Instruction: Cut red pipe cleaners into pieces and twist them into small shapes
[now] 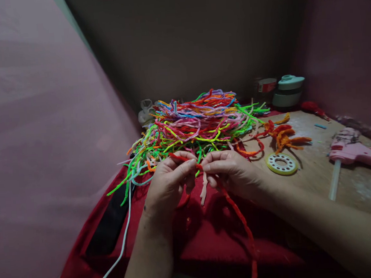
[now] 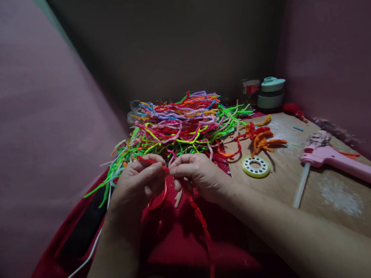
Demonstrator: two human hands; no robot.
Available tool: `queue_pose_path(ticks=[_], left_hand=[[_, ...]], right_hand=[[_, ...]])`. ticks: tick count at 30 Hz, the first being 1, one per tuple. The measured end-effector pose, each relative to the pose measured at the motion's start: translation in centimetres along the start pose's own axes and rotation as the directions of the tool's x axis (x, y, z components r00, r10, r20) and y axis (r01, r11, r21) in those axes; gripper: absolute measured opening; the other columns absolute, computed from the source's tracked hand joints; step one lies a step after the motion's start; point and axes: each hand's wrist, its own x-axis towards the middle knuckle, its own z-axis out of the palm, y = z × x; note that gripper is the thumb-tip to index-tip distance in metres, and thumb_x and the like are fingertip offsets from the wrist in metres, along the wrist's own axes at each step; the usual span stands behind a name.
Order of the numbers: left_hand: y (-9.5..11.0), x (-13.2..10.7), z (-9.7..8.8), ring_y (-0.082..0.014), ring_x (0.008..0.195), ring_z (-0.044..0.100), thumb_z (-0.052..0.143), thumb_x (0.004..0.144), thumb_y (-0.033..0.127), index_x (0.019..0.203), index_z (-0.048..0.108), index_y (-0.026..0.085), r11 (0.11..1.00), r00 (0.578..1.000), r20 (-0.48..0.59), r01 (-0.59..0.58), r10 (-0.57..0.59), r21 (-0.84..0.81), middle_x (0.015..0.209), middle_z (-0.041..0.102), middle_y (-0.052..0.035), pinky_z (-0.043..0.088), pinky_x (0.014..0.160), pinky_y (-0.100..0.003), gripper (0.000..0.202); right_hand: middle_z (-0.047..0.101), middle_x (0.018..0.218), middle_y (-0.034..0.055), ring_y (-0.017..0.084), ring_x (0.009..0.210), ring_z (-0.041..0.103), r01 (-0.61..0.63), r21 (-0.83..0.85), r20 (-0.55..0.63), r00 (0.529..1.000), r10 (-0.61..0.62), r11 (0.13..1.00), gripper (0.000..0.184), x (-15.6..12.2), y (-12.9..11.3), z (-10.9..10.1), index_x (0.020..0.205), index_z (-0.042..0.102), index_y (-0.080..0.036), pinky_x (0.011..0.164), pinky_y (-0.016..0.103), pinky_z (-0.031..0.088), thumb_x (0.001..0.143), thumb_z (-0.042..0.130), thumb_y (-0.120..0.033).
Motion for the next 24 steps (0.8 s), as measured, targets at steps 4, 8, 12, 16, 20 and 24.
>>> queue_pose_path(ticks=[4, 8, 12, 16, 20, 24], left_hand=[[0.05, -0.05, -0.25, -0.0042, 0.04, 0.042, 0.063, 0.076, 0.021, 0.077, 0.058, 0.015, 1.0, 0.999, 0.04, -0.019, 0.02, -0.017, 0.052, 0.049, 0.0044, 0.029, 0.037, -0.015, 0.008], [0.12, -0.13, -0.39, -0.0047, 0.046, 0.048, 0.061, 0.077, 0.018, 0.075, 0.059, 0.013, 0.996, 0.995, 0.094, -0.034, 0.041, -0.077, 0.06, 0.055, 0.001, 0.034, 0.043, -0.015, 0.006], [0.1, -0.1, -0.31, -0.004, 0.048, 0.048, 0.063, 0.075, 0.018, 0.075, 0.059, 0.013, 0.993, 0.997, 0.067, -0.023, 0.031, -0.115, 0.062, 0.054, 0.0012, 0.037, 0.046, -0.016, 0.006], [0.05, -0.04, -0.13, -0.0039, 0.045, 0.046, 0.066, 0.073, 0.022, 0.08, 0.06, 0.013, 0.998, 1.0, -0.016, -0.007, 0.006, -0.07, 0.061, 0.055, 0.0013, 0.034, 0.041, -0.015, 0.013], [0.15, -0.05, 0.09, -0.0038, 0.041, 0.044, 0.068, 0.07, 0.024, 0.076, 0.058, 0.013, 0.999, 0.999, -0.017, 0.029, -0.029, -0.037, 0.056, 0.053, 0.0032, 0.03, 0.038, -0.014, 0.015], [0.25, -0.05, 0.15, -0.0036, 0.043, 0.046, 0.07, 0.067, 0.021, 0.074, 0.057, 0.014, 0.999, 0.999, -0.04, 0.008, -0.01, -0.035, 0.06, 0.055, 0.0031, 0.035, 0.04, -0.015, 0.016]], right_hand=[[0.058, 0.047, -0.0008, 0.007, 0.036, 0.045, -0.019, 0.004, 0.051, 0.999, 0.018, 1.0, 0.006, -0.21, 0.04, -0.02, 0.07, 0.059, -0.014, 0.036, 0.018, 0.03, 0.067, 0.06, -0.019], [0.057, 0.046, 0.0006, 0.008, 0.037, 0.048, -0.123, 0.064, 0.211, 0.972, 0.107, 0.99, 0.013, -0.47, -0.2, -0.04, 0.072, 0.064, -0.01, 0.036, 0.018, 0.031, 0.068, 0.057, -0.021], [0.056, 0.042, -0.0014, 0.006, 0.032, 0.044, -0.156, 0.108, 0.145, 0.979, 0.139, 0.982, 0.008, -0.42, -0.43, 0.12, 0.068, 0.062, -0.012, 0.035, 0.018, 0.029, 0.063, 0.063, -0.018], [0.056, 0.042, -0.0016, 0.006, 0.034, 0.045, -0.098, 0.07, 0.052, 0.994, 0.095, 0.993, 0.01, -0.21, -0.2, 0.31, 0.064, 0.059, -0.013, 0.036, 0.017, 0.028, 0.06, 0.067, -0.018], [0.057, 0.044, -0.0017, 0.006, 0.035, 0.046, 0.024, -0.092, -0.011, 1.0, -0.025, 0.995, 0.006, -0.33, 0.1, 0.57, 0.066, 0.059, -0.014, 0.036, 0.017, 0.028, 0.064, 0.065, -0.017], [0.057, 0.047, -0.002, 0.006, 0.037, 0.047, 0.063, -0.157, -0.032, 0.997, -0.068, 0.986, 0.005, -0.41, 0.21, 0.6, 0.067, 0.06, -0.014, 0.037, 0.017, 0.031, 0.065, 0.064, -0.016]])
